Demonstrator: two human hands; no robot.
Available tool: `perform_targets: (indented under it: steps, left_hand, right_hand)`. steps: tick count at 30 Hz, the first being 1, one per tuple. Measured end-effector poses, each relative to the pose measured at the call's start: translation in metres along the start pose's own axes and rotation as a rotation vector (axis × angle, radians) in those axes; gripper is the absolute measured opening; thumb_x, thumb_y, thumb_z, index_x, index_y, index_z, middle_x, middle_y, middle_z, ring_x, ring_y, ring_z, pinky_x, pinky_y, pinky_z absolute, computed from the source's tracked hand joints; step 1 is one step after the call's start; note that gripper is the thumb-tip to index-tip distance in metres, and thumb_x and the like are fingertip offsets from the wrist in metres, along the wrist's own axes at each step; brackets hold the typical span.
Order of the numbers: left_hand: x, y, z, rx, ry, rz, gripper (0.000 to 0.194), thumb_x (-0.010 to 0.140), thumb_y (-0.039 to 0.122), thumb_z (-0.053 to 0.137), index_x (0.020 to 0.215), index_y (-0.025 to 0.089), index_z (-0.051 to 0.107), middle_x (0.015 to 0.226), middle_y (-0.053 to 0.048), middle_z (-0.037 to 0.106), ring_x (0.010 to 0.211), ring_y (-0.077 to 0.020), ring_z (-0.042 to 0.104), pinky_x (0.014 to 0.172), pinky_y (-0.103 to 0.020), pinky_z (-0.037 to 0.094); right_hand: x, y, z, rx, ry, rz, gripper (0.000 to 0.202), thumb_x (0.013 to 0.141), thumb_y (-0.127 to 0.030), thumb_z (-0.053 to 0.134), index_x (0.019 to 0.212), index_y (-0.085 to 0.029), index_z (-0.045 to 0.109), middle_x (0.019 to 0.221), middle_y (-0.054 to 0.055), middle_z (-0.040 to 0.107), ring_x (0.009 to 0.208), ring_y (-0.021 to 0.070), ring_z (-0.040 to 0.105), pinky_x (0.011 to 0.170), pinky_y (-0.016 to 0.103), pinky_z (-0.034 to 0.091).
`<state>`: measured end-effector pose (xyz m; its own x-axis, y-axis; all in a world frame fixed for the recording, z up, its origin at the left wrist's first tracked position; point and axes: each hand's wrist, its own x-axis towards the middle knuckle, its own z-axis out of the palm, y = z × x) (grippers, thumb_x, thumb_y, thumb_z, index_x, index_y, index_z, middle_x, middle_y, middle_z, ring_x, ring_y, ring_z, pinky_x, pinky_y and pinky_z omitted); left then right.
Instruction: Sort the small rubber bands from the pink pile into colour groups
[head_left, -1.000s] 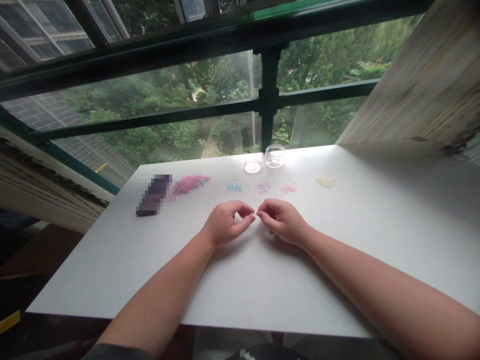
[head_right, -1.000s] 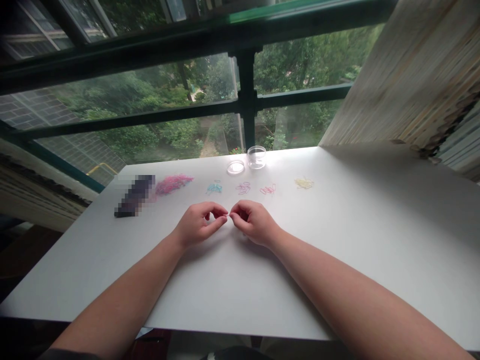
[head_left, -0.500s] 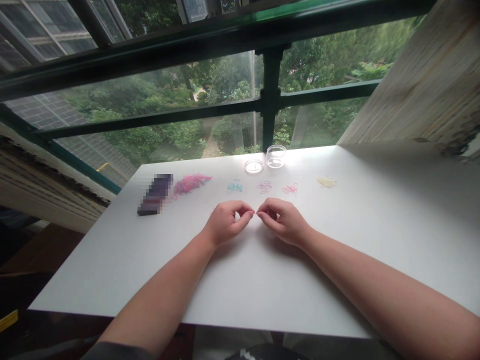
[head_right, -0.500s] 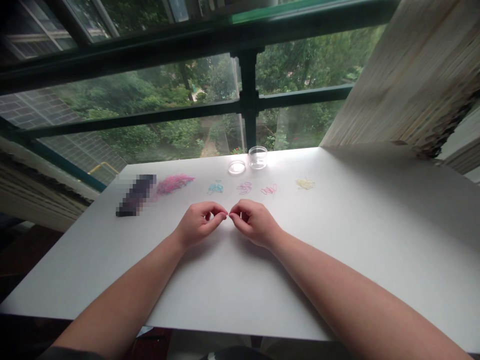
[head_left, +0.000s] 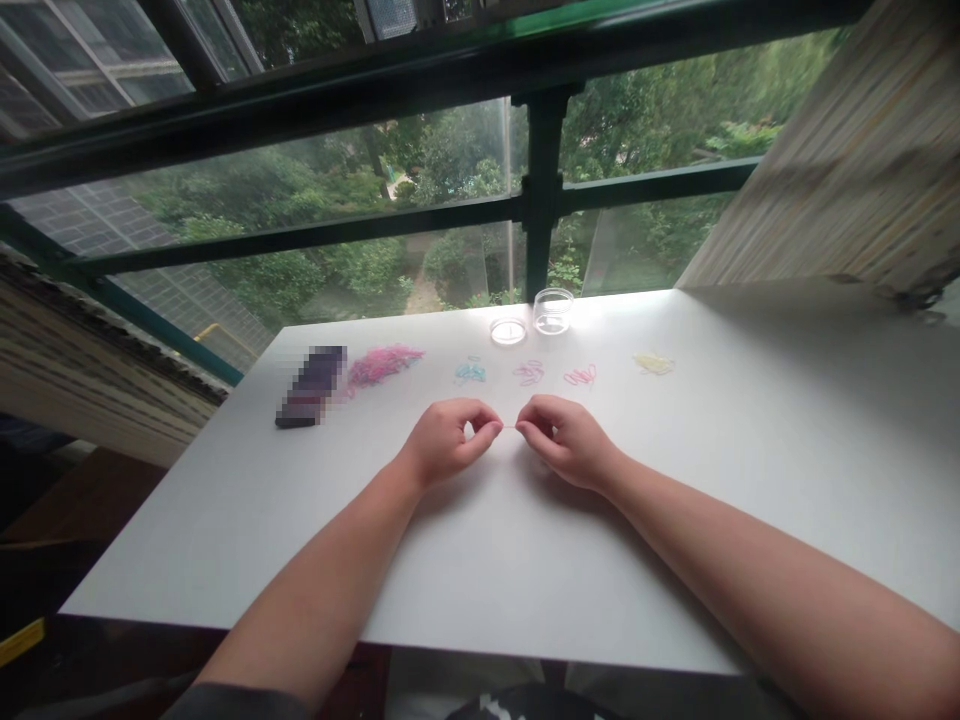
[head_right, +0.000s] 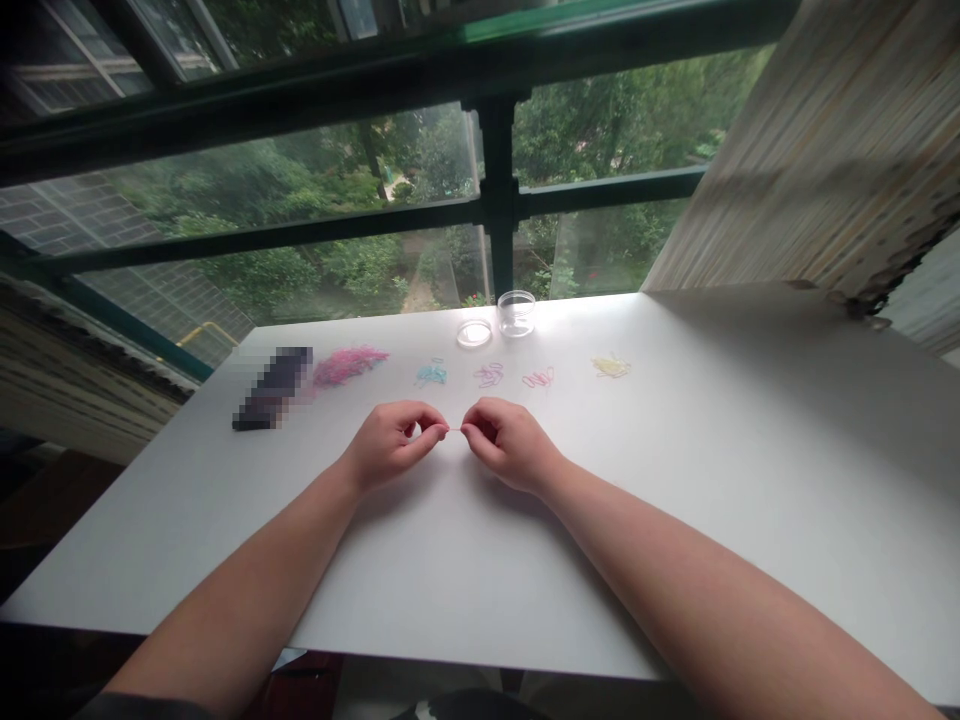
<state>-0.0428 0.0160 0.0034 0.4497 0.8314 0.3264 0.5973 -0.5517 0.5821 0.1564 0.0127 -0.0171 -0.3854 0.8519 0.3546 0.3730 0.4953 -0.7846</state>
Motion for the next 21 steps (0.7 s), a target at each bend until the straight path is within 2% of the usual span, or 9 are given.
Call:
perform_targets:
  steps: [4,9,13,21]
  left_hand:
    - [0.001,-0.018,-0.025,0.105,0.07,-0.09,0.016,0.079,0.027,0.052,0.073,0.018,0.065,0.066,0.001,0.065,0.056,-0.0094,0.053,0.056,-0.02,0.042]
    - [-0.003,-0.051,-0.052,0.243,-0.003,-0.221,0.018,0.075,0.03,0.054,0.073,0.019,0.068,0.071,0.0,0.068,0.061,-0.0126,0.058,0.056,-0.022,0.042]
    - [-0.005,-0.064,-0.055,0.279,-0.09,-0.216,0.021,0.075,0.031,0.055,0.077,0.02,0.072,0.076,-0.003,0.07,0.07,-0.0161,0.061,0.064,-0.024,0.046]
    - [-0.003,-0.058,-0.053,0.273,-0.166,-0.248,0.022,0.076,0.031,0.054,0.083,0.022,0.073,0.085,-0.002,0.071,0.08,-0.0158,0.062,0.071,-0.022,0.046]
  right_hand:
    - [-0.001,0.002,-0.001,0.016,0.01,0.046,0.007,0.077,-0.019,0.051,0.07,-0.019,0.052,0.063,-0.001,0.052,0.055,0.0111,0.045,0.053,0.024,0.037]
    - [-0.003,0.004,-0.002,0.051,-0.015,0.111,0.008,0.079,-0.022,0.05,0.072,-0.019,0.053,0.061,-0.001,0.052,0.055,0.0118,0.046,0.052,0.024,0.037]
    - [-0.003,0.004,-0.002,0.056,-0.033,0.117,0.009,0.08,-0.023,0.051,0.073,-0.019,0.054,0.061,-0.001,0.052,0.054,0.0119,0.045,0.052,0.024,0.037]
    - [-0.004,0.003,-0.003,0.076,-0.048,0.143,0.01,0.081,-0.024,0.05,0.073,-0.018,0.053,0.06,-0.002,0.051,0.053,0.011,0.046,0.052,0.024,0.037]
